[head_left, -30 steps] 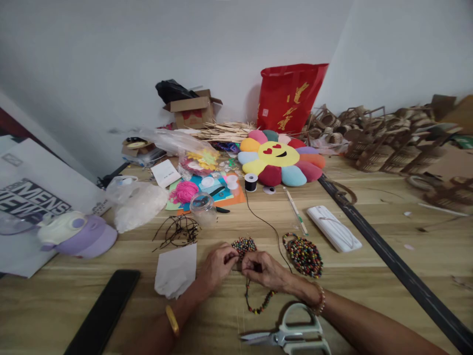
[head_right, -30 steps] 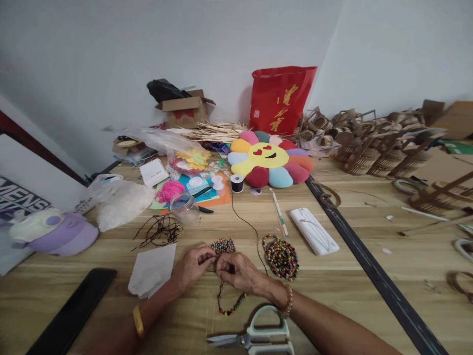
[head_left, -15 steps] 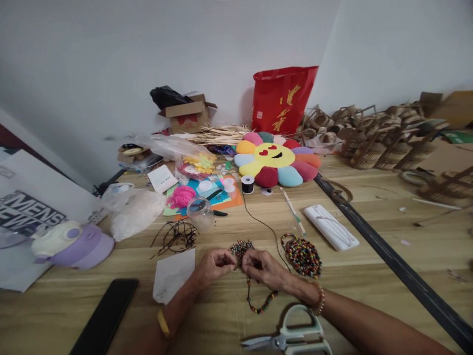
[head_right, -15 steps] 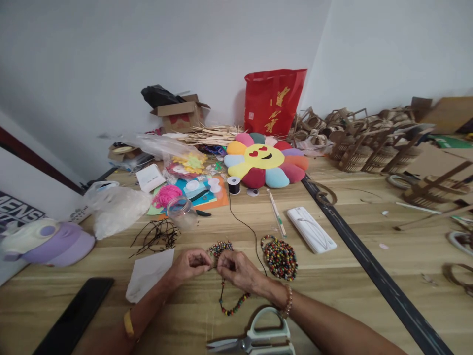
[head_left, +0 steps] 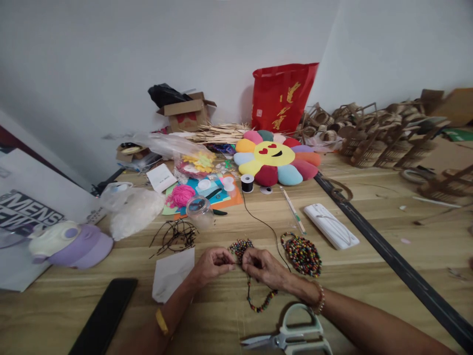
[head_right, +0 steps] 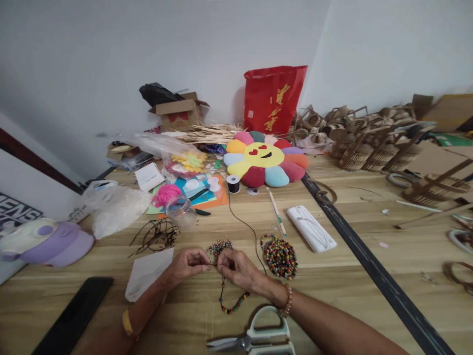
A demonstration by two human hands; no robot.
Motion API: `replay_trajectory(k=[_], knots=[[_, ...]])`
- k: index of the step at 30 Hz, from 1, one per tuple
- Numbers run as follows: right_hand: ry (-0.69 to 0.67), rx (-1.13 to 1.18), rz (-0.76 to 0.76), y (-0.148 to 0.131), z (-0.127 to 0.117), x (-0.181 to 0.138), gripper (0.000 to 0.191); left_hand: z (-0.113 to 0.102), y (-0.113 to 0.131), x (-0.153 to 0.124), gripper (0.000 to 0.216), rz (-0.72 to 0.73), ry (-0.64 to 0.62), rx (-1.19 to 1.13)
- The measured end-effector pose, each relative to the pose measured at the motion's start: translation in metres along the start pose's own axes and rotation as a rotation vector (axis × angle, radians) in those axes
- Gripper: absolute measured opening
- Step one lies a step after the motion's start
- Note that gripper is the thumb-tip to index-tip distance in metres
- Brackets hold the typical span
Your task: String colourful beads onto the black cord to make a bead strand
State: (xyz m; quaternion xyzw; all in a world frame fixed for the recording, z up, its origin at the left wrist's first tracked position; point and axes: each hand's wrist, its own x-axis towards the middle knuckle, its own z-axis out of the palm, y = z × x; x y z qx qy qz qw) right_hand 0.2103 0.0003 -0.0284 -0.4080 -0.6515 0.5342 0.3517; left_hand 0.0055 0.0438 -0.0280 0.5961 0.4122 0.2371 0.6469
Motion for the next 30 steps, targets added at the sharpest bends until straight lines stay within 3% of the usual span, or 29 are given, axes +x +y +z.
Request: replay_trajectory(k=[30], knots=[[-0.006,-0.027,-0.009,-0.001,0.0,0.0,0.012,-0.004,-0.004,-0.001,0.022,0.062,0.001,0.008]])
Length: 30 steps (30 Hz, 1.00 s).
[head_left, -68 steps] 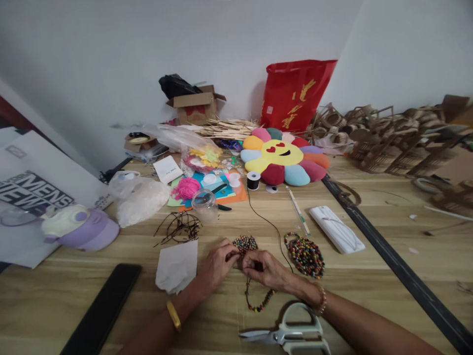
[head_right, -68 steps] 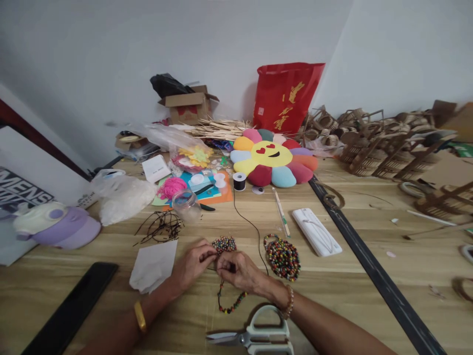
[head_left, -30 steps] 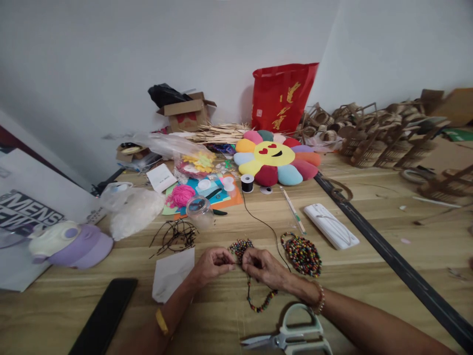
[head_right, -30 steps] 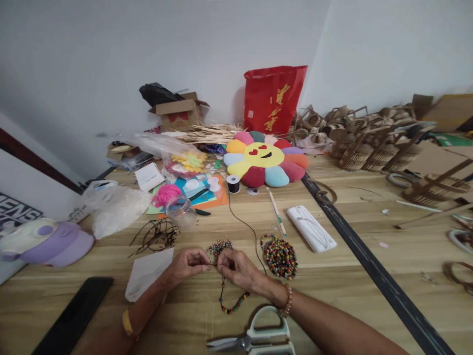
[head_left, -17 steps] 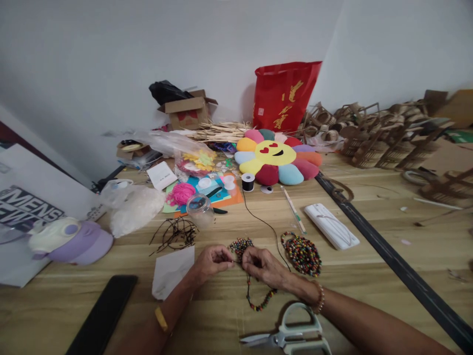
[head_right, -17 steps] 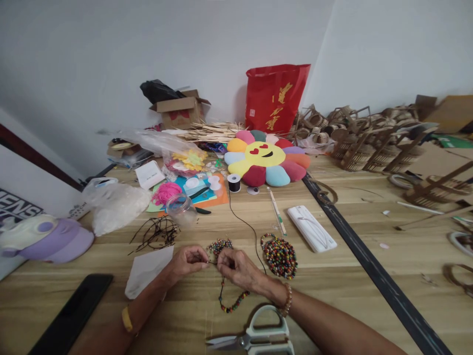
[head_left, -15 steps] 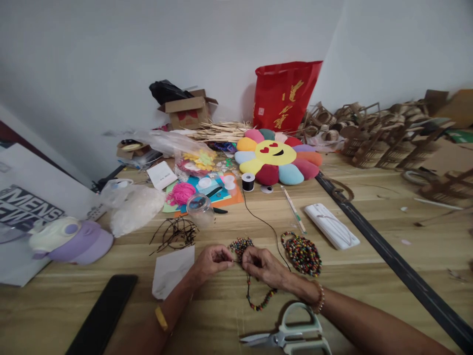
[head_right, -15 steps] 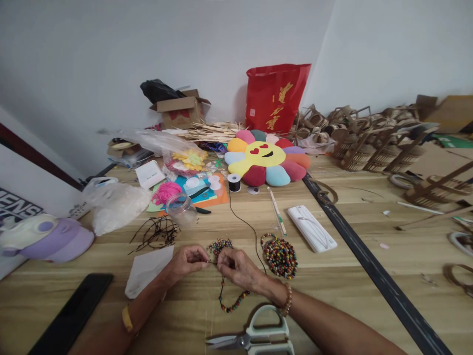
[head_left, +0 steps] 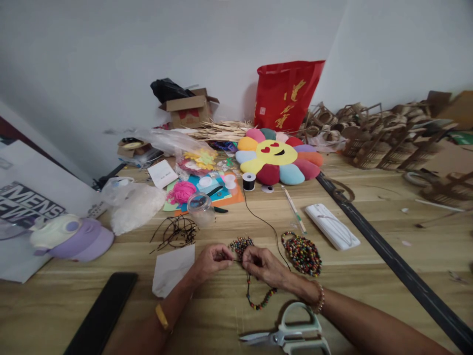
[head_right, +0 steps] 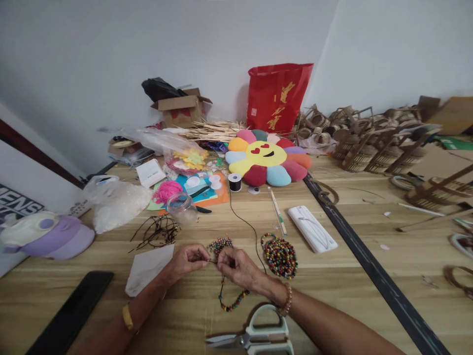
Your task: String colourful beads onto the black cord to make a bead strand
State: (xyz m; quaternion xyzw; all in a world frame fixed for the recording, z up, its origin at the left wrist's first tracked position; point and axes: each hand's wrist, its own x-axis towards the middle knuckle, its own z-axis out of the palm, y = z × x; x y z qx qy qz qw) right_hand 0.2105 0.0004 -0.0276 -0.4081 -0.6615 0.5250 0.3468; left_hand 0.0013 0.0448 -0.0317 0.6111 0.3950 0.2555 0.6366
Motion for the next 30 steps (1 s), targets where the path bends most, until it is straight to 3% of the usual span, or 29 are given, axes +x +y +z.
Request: replay_trajectory(k=[30], knots=[[-0.006,-0.024,0.008,-0.0032,0.0007,0.0002,0.01,0.0004,-0.0053,0.0005,0.019,0.03,-0.003,0.038]])
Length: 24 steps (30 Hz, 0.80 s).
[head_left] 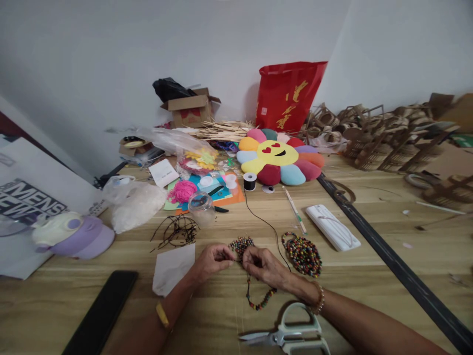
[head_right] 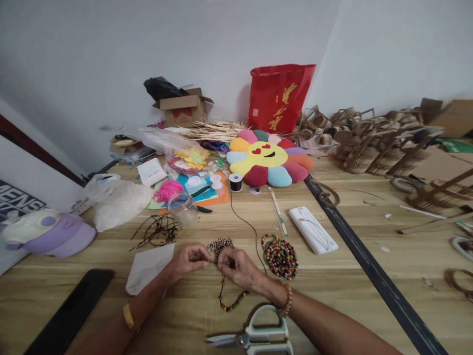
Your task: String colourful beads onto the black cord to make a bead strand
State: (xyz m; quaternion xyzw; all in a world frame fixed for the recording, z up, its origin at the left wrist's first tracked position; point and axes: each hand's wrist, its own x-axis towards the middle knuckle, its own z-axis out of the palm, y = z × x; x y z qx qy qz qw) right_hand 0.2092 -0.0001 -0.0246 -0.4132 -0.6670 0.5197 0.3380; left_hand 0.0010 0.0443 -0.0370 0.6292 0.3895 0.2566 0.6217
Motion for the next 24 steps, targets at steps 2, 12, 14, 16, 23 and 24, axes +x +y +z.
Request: replay_trajectory(k=[2,12,14,16,23,24], knots=[[0.001,-0.01,0.002,-0.0008,-0.0001,-0.0003,0.01,0.0001,0.0011,-0.0004,0.02,-0.003,0.0,0.001],[-0.003,-0.019,-0.025,-0.0015,0.0,-0.0004,0.011,0.0027,0.0071,-0.0007,0.021,0.0,0.016,0.058],[-0.003,-0.015,-0.027,-0.0006,0.0007,-0.0004,0.011,0.0032,0.0072,-0.0006,0.019,0.0,0.013,0.069],[-0.001,-0.016,-0.026,0.0009,0.0014,-0.0004,0.009,0.0036,0.0069,-0.0005,0.017,-0.005,0.014,0.08],[-0.015,0.003,0.005,0.0048,0.0032,0.0011,0.008,0.0047,0.0085,-0.0011,0.014,-0.012,0.017,0.095],[-0.018,0.001,0.009,0.0043,0.0032,0.0011,0.009,0.005,0.0095,-0.0014,0.014,-0.017,0.017,0.098]])
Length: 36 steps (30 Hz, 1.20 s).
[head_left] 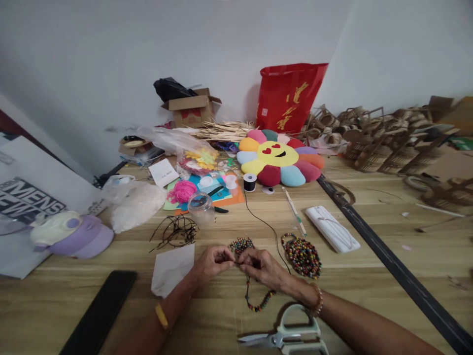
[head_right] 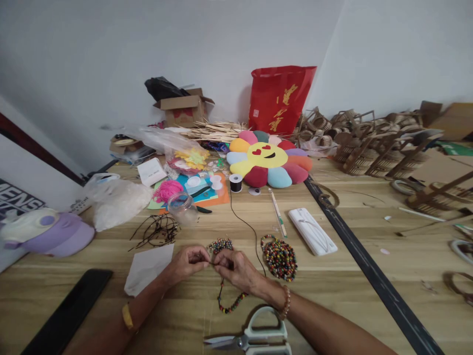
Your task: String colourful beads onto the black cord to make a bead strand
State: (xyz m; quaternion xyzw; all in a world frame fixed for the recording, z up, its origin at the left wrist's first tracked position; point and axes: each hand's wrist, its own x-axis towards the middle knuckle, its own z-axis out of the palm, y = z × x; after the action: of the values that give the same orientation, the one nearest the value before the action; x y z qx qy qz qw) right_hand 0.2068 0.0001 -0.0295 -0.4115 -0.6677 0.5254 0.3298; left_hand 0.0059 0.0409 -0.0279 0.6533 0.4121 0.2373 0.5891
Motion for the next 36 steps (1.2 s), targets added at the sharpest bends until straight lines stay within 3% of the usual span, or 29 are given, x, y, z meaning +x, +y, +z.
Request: replay_trajectory(k=[19,28,36], knots=[[0.063,-0.114,-0.048,-0.004,0.008,-0.004,0.014,0.003,0.009,-0.006,0.01,0.044,-0.016,-0.013],[0.056,-0.117,-0.037,-0.005,0.007,-0.005,0.025,0.003,-0.005,-0.004,0.015,0.072,-0.02,-0.096],[0.059,-0.135,-0.029,-0.006,0.007,-0.005,0.023,0.003,-0.007,-0.002,0.012,0.038,-0.026,-0.137]])
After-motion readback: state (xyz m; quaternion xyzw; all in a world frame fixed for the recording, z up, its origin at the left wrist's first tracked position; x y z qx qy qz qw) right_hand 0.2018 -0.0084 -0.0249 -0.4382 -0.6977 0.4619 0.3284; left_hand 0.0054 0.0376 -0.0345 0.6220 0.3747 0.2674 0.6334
